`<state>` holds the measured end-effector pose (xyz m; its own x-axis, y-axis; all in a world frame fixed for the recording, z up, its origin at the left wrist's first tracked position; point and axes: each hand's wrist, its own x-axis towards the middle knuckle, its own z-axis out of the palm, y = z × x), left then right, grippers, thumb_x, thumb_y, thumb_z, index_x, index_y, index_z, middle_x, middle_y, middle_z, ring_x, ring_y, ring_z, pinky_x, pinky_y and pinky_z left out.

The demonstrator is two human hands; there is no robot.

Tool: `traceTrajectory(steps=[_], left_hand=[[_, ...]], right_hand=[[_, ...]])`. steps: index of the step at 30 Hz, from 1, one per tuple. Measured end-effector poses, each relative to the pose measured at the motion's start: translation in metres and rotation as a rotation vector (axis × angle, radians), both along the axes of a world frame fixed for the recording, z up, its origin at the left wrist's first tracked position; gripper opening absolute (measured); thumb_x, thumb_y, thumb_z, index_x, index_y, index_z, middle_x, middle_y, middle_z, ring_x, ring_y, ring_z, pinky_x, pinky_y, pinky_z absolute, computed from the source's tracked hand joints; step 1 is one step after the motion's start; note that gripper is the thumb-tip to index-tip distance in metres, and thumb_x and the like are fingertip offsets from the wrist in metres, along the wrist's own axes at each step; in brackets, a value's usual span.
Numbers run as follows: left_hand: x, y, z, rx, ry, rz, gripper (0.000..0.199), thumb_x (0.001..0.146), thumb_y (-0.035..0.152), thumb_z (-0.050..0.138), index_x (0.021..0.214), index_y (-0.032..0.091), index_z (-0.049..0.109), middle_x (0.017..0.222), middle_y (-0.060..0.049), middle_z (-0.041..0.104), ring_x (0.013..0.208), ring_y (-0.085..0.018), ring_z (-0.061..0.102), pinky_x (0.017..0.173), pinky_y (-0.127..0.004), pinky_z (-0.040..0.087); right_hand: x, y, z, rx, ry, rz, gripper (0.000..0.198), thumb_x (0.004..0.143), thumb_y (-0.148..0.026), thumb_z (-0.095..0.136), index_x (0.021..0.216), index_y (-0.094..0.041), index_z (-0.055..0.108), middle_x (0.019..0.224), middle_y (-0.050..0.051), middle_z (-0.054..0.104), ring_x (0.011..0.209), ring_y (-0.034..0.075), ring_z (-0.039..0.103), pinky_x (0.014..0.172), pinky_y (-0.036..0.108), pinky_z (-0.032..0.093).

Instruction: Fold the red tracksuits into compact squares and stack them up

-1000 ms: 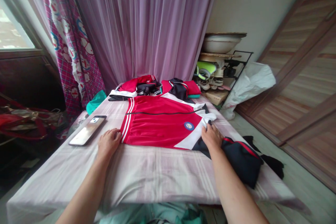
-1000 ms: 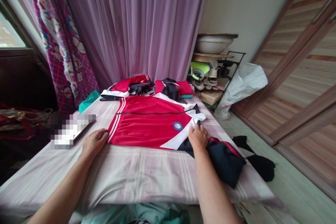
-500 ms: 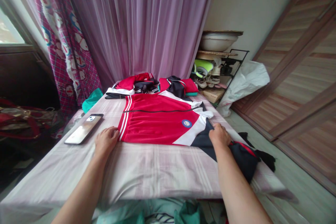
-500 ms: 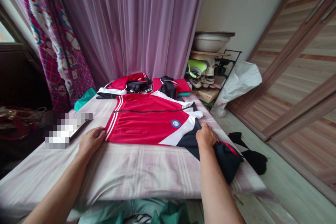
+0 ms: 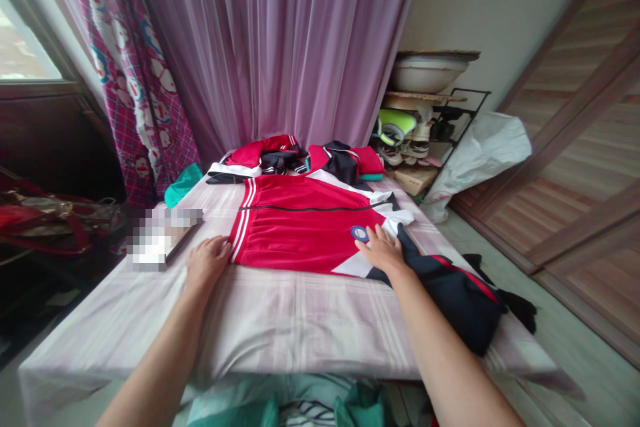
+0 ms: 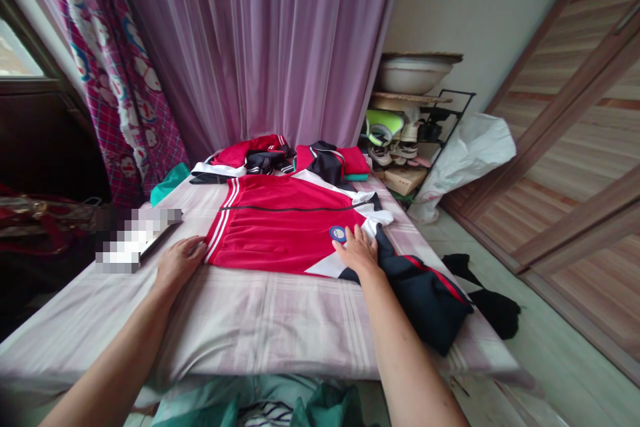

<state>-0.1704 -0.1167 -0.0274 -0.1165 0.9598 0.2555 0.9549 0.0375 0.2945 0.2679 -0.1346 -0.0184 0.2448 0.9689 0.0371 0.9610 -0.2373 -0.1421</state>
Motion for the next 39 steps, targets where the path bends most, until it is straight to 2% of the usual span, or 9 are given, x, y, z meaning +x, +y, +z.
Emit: traceTrajectory(steps=[6, 12, 17, 22, 25, 28, 32, 35, 39], left_hand=[[0.003, -0.003, 0.002, 0.001, -0.008, 0.000, 0.041, 0.092, 0.042, 0.044, 0.117, 0.027, 0.072, 0.123, -0.006, 0.073, 0.114, -0.026, 0.065, 0.095, -0.037, 0.047], [0.002, -0.002, -0.004, 0.008, -0.022, -0.003, 0.040, 0.093, 0.042, 0.044, 0.119, 0.028, 0.071, 0.126, -0.005, 0.071, 0.119, -0.024, 0.062, 0.100, -0.037, 0.044], [0.001, -0.002, -0.007, 0.004, -0.039, -0.009, 0.038, 0.094, 0.040, 0.045, 0.121, 0.030, 0.070, 0.129, -0.004, 0.070, 0.122, -0.024, 0.060, 0.103, -0.037, 0.043], [0.008, -0.006, 0.000, 0.108, -0.045, 0.000, 0.040, 0.093, 0.039, 0.049, 0.125, 0.025, 0.067, 0.136, -0.007, 0.065, 0.127, -0.027, 0.057, 0.109, -0.043, 0.041], [0.019, -0.013, 0.006, 0.196, -0.024, -0.227, 0.035, 0.095, 0.036, 0.046, 0.116, 0.025, 0.071, 0.133, -0.006, 0.067, 0.126, -0.026, 0.057, 0.111, -0.044, 0.040], [0.032, -0.019, 0.006, 0.133, -0.037, -0.549, 0.034, 0.097, 0.037, 0.044, 0.104, 0.025, 0.075, 0.114, -0.005, 0.075, 0.111, -0.022, 0.066, 0.104, -0.038, 0.047], [0.037, -0.024, 0.001, 0.170, -0.070, -0.640, 0.031, 0.094, 0.041, 0.052, 0.111, 0.023, 0.072, 0.110, -0.007, 0.076, 0.108, -0.023, 0.067, 0.099, -0.040, 0.051], [0.036, -0.026, 0.000, 0.271, -0.100, -0.624, 0.030, 0.091, 0.039, 0.057, 0.113, 0.021, 0.068, 0.112, -0.009, 0.074, 0.102, -0.023, 0.068, 0.092, -0.040, 0.055], [0.036, -0.031, 0.002, 0.338, -0.066, -0.701, 0.019, 0.093, 0.034, 0.057, 0.088, 0.022, 0.070, 0.095, -0.006, 0.073, 0.088, -0.019, 0.068, 0.083, -0.036, 0.054]], right_hand=[[-0.006, -0.003, -0.004, -0.110, -0.008, -0.076, 0.073, 0.097, -0.058, 0.026, 0.156, -0.016, 0.033, 0.164, 0.016, 0.025, 0.150, 0.029, 0.022, 0.116, 0.060, 0.021], [-0.012, 0.002, 0.005, -0.093, -0.026, -0.130, 0.070, 0.097, -0.056, 0.027, 0.153, -0.016, 0.039, 0.159, 0.021, 0.033, 0.146, 0.035, 0.028, 0.111, 0.068, 0.020], [-0.044, 0.000, 0.009, 0.069, -0.025, 0.125, 0.068, 0.098, -0.053, 0.032, 0.158, -0.020, 0.029, 0.165, 0.016, 0.022, 0.150, 0.032, 0.022, 0.117, 0.059, 0.019], [-0.068, -0.011, -0.006, -0.015, -0.066, 0.409, 0.062, 0.099, -0.051, 0.037, 0.154, -0.024, 0.037, 0.163, 0.012, 0.030, 0.151, 0.026, 0.024, 0.121, 0.051, 0.014], [-0.071, -0.015, -0.007, -0.037, -0.063, 0.398, 0.061, 0.099, -0.048, 0.039, 0.154, -0.021, 0.039, 0.162, 0.013, 0.031, 0.150, 0.026, 0.025, 0.121, 0.051, 0.013], [-0.073, -0.017, -0.003, 0.025, 0.019, 0.431, 0.057, 0.097, -0.042, 0.046, 0.151, -0.022, 0.043, 0.162, 0.013, 0.032, 0.150, 0.027, 0.027, 0.121, 0.053, 0.016], [-0.078, -0.018, -0.006, 0.141, 0.278, 0.639, 0.026, 0.090, -0.035, 0.059, 0.109, -0.026, 0.074, 0.152, 0.008, 0.050, 0.145, 0.027, 0.037, 0.117, 0.049, 0.029], [-0.077, -0.019, -0.012, 0.197, 0.463, 0.713, 0.010, 0.081, -0.032, 0.069, 0.075, -0.024, 0.071, 0.138, 0.009, 0.063, 0.139, 0.029, 0.046, 0.113, 0.050, 0.036], [-0.069, -0.024, -0.013, 0.238, 0.542, 0.724, 0.012, 0.075, -0.029, 0.074, 0.067, -0.023, 0.067, 0.134, 0.010, 0.065, 0.138, 0.031, 0.047, 0.113, 0.052, 0.036]])
